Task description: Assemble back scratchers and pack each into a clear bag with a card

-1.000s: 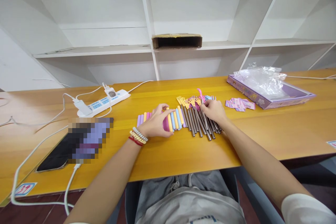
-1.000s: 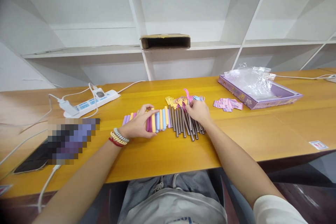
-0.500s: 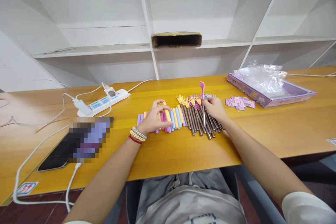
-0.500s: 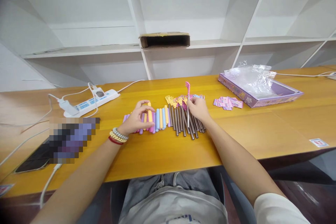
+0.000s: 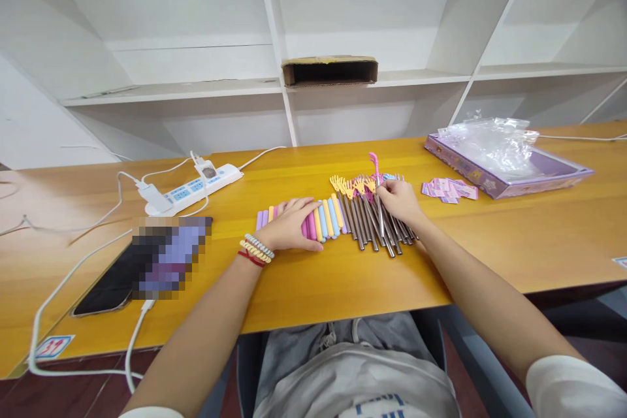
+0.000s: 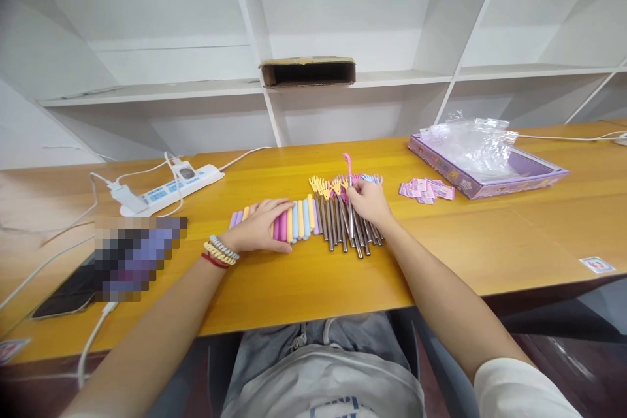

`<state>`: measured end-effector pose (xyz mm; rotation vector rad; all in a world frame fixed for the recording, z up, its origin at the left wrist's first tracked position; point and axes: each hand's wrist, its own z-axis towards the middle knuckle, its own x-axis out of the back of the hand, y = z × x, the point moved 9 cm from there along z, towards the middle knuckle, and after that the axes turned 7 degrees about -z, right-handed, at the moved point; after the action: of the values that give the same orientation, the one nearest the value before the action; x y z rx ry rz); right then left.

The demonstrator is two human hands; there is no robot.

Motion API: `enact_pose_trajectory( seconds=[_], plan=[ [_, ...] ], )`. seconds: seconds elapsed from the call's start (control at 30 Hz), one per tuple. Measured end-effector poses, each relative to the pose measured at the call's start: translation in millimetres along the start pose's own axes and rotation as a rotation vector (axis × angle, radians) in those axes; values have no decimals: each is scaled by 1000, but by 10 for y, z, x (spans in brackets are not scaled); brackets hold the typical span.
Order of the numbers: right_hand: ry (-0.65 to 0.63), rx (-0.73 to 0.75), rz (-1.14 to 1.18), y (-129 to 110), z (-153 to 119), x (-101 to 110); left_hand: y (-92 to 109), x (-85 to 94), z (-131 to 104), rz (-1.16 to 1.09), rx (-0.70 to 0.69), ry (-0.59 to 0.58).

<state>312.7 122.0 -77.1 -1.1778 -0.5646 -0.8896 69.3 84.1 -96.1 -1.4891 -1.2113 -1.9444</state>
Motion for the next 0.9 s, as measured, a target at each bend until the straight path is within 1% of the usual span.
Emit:
enact_pose_trajectory(
  seconds=[0.17,0.4,0.53,0.6,0.67,0.73,0.8,0.83,0.9],
  plan=[
    [6,23,7,-18,-5,1,-107,42,-27,38,48,6],
    [10,20,-3,-27,-4,6,-75,45,-9,13,53,49],
    [15,19,13,-23,2,7,-39,157,-33,-45,42,104],
    [16,14,49,-8,7,-2,-19,224,-50,-116,27,138],
    [5,1,137,14,8,-23,8,276,-53,-250,-11,174],
    [-14,-18,279,29,3,-52,19,330,-42,-457,-59,240],
    [-27,-31,434,19,-5,-67,-51,402,-30,-755,-68,372],
    [-25,-38,503,9,-5,-63,-125,425,-27,-932,-48,452],
    [-16,-62,620,-19,9,-41,-289,418,-15,-1271,22,589]
  ],
)
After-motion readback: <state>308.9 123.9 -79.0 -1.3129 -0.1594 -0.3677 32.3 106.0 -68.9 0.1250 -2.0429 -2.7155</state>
